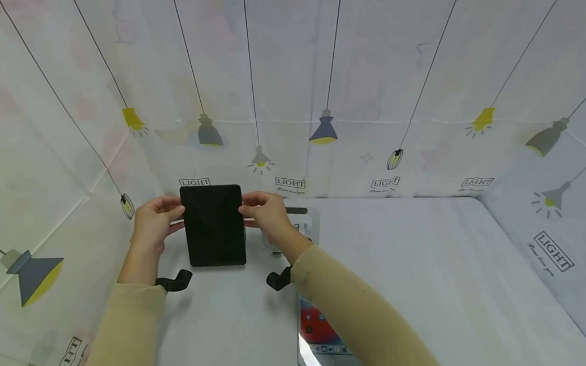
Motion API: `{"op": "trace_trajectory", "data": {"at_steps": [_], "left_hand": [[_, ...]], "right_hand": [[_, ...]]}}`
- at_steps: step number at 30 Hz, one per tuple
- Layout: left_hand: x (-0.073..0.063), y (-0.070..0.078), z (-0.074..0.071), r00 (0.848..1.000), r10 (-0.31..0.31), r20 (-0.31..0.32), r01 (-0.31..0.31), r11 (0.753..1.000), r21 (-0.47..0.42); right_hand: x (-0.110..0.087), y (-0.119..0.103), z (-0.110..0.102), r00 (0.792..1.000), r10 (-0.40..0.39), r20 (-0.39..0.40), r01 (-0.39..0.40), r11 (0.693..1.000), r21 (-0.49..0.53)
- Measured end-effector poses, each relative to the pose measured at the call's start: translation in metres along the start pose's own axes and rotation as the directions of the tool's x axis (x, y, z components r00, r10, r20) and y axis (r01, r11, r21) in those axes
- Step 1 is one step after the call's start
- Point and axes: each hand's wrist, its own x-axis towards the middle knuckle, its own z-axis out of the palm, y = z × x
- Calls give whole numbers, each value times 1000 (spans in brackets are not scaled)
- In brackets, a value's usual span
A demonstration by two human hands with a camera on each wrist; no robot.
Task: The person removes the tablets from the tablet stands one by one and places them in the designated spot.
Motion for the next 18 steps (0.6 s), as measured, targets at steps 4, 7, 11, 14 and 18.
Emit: {"op": "trace_trajectory", "data": {"at_steps": [4,7,11,14,18], "left_hand": [[-1,-2,2,1000,-5,-9,5,1000,9],[-1,-3,4,1000,4,-4,-4,1000,13],[-3,-4,5,1000,5,9,-5,1000,17],[-4,-4,6,1000,-2,10,2,1000,31],[-5,-6,8,1000,-4,9,4,998,57]], "right_hand": [[-1,1,-1,1000,7,6,-7,1000,-3],[-3,1,-3,1000,10,8,-10,1000,-5],[-4,2,-5,1000,8,-2,-8,1000,-18],[-4,4,-6,1000,9,-9,-9,1000,-25],[-7,7,-7,1000,28,-11,-28,999,-24]]}}
